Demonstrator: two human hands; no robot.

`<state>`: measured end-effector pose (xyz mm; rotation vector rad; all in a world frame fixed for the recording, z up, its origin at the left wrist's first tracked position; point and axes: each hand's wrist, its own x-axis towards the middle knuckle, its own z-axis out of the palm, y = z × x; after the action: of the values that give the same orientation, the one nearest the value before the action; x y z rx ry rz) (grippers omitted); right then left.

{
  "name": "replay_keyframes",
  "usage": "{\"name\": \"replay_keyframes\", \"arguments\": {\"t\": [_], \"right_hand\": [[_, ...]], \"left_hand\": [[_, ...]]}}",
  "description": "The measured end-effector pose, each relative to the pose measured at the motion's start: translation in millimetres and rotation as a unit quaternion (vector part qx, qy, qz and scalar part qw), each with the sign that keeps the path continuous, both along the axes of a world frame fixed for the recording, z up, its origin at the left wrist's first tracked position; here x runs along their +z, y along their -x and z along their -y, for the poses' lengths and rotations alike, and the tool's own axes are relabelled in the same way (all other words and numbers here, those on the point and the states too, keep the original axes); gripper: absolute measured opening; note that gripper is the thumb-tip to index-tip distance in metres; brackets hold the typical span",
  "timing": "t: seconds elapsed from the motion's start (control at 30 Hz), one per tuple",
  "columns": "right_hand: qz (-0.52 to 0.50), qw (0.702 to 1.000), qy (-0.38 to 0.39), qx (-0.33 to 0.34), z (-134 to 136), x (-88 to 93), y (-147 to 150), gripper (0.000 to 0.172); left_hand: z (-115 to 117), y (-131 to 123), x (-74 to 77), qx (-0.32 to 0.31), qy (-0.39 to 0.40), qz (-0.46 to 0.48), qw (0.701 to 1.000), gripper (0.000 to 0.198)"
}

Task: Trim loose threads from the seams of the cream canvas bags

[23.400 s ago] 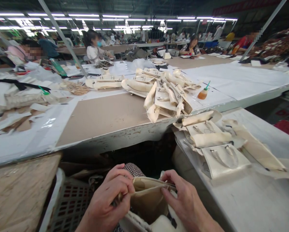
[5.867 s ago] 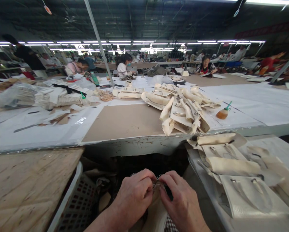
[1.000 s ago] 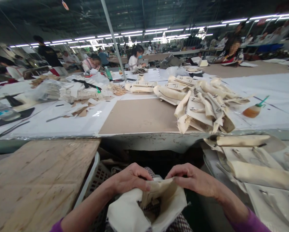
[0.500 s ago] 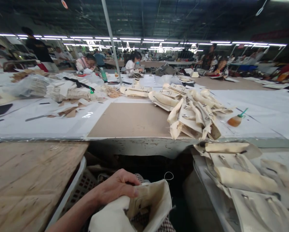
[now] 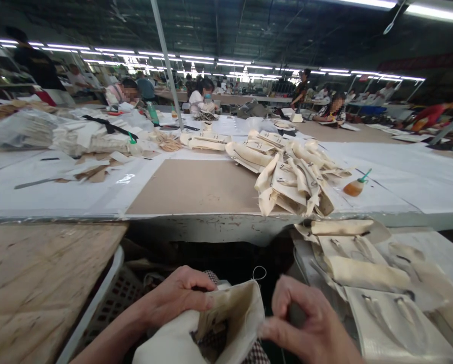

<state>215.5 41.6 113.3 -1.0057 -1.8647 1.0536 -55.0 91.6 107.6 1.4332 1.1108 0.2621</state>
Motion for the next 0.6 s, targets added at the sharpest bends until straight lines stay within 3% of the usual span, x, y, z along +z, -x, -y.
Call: {"name": "replay_keyframes", "arguments": {"t": [0.07,0.2,0.3,0.47,0.6], "right_hand": [[0.064,0.996,-0.015,-0.055,-21,-8.5,8,0.031],[0.167,0.986,0.01,0.013,-44,-20.8,30,0.046],[0.191,0.981,0.033,0.033,-47,-29.3,41,0.028],[0.154,0.986,0.058,0.012,-49,-38.8,44,0.008],[0.098,0.989,0.104,0.022,-49,-41.5,43,0.008]], "left_hand": [[-1,0,-1.7,-0.028,-0.015,0.021,0.999,0.021],[-1,-1,-3.9,-0.044,-0.03,0.03,0.998,0.019],[-2,-2,-2.5,-0.05,-0.044,0.018,0.998,0.015],[-3,-2,-0.6,-0.04,-0.044,0.015,0.998,0.013],[-4,-1,-1.9,-0.029,-0.016,0.022,0.999,0.018]]}}
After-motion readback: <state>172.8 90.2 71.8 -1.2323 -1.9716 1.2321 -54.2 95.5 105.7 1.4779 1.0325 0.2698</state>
